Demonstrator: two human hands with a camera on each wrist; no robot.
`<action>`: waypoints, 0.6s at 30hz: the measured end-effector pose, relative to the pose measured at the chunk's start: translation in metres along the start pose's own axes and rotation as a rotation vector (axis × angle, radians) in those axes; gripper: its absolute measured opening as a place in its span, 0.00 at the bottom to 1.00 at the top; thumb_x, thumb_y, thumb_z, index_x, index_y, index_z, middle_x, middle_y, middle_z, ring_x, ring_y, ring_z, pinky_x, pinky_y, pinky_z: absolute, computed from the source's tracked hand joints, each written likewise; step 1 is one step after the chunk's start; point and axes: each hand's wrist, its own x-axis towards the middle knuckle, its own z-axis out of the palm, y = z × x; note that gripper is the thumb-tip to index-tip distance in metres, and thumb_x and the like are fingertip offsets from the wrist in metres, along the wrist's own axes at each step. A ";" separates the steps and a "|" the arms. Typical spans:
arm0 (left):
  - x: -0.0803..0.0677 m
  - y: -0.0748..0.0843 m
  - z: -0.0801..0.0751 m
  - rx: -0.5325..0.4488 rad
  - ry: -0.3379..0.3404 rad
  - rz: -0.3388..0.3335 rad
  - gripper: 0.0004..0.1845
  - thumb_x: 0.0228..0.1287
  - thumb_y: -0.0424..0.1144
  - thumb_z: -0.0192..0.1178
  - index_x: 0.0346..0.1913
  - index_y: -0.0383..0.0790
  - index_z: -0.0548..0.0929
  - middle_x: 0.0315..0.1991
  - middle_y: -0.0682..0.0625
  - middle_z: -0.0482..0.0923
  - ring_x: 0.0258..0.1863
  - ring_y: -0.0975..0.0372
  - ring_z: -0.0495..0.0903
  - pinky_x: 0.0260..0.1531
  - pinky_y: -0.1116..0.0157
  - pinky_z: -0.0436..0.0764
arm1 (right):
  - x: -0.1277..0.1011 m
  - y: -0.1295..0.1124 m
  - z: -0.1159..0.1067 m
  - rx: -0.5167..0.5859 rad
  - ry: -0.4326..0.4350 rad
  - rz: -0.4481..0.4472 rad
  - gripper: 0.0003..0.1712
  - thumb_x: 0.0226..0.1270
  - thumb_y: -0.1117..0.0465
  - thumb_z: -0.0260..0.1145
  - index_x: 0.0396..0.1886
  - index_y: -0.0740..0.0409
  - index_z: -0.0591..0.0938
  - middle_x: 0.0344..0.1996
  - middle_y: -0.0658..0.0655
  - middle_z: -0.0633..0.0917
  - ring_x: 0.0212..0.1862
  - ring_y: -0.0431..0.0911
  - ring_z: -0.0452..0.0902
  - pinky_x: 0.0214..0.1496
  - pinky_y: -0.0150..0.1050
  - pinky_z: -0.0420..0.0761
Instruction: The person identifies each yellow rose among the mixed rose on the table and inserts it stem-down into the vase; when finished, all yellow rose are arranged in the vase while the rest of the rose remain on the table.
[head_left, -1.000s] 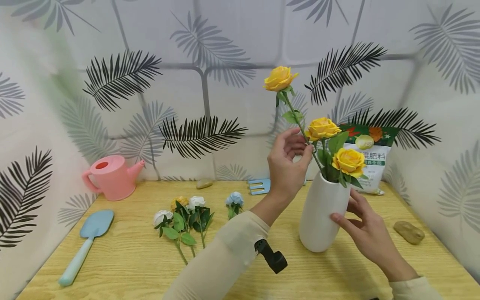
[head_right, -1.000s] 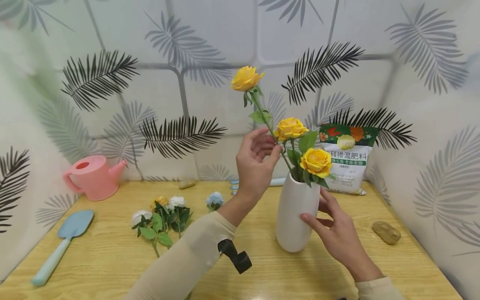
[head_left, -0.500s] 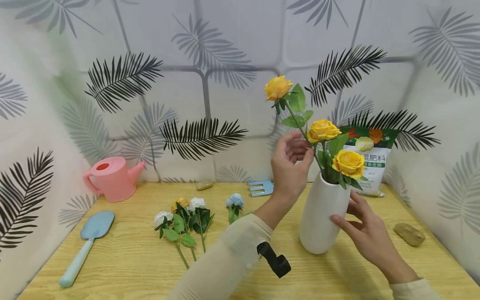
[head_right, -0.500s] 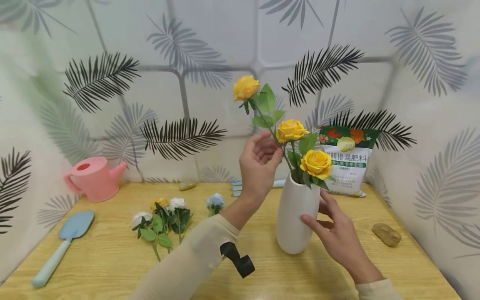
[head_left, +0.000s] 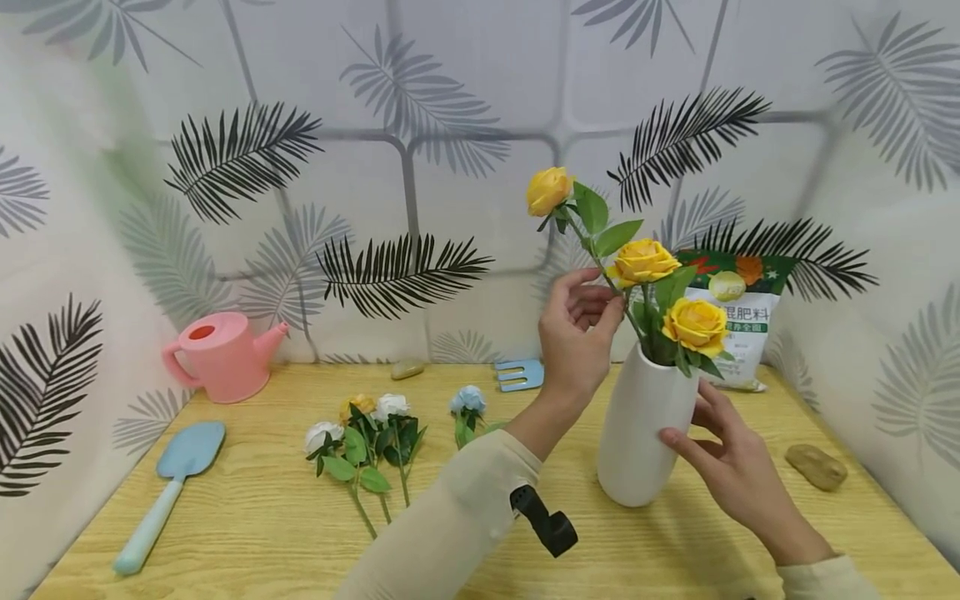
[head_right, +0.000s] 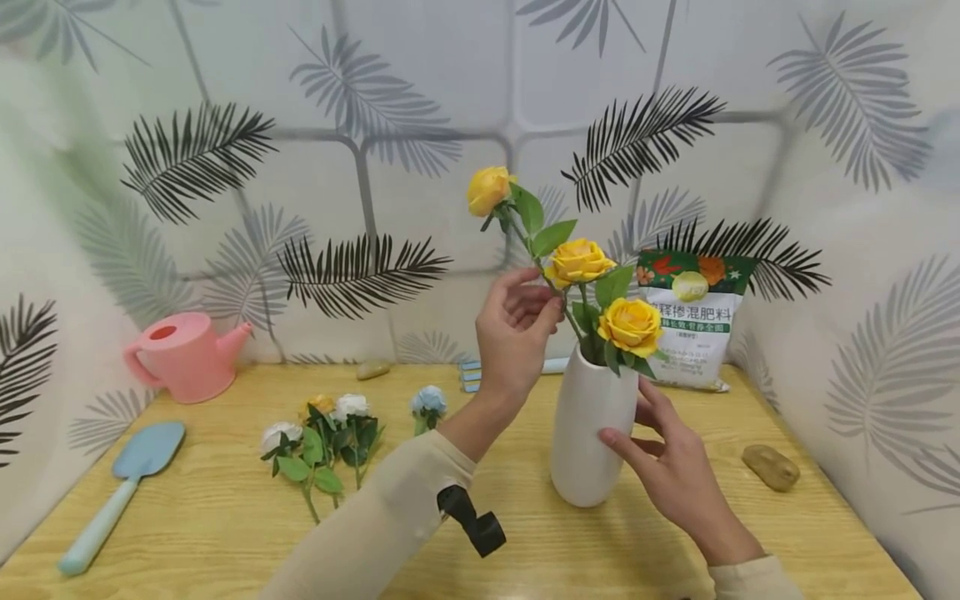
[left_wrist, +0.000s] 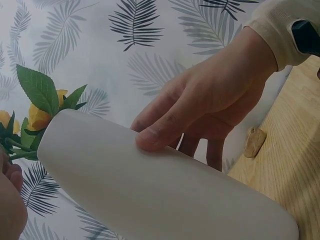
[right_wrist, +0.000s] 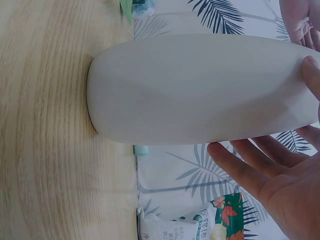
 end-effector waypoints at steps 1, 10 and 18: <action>0.000 -0.001 0.000 0.001 -0.003 0.005 0.18 0.65 0.25 0.64 0.57 0.32 0.76 0.42 0.35 0.84 0.35 0.60 0.83 0.36 0.76 0.82 | 0.000 0.000 0.000 -0.001 0.000 0.000 0.42 0.71 0.64 0.67 0.79 0.50 0.60 0.60 0.72 0.80 0.51 0.16 0.69 0.43 0.21 0.80; -0.004 -0.005 0.000 0.007 -0.035 0.003 0.16 0.66 0.25 0.63 0.55 0.31 0.76 0.42 0.35 0.84 0.33 0.58 0.84 0.34 0.75 0.83 | 0.000 -0.001 -0.002 0.000 0.000 0.004 0.42 0.71 0.63 0.67 0.79 0.49 0.60 0.60 0.72 0.80 0.51 0.16 0.69 0.43 0.20 0.80; -0.004 -0.008 -0.004 -0.005 -0.059 0.020 0.13 0.70 0.28 0.60 0.55 0.29 0.77 0.43 0.33 0.82 0.35 0.46 0.85 0.37 0.60 0.88 | -0.001 0.000 -0.001 0.013 0.004 -0.014 0.42 0.70 0.65 0.68 0.79 0.49 0.61 0.60 0.72 0.80 0.51 0.17 0.70 0.43 0.20 0.80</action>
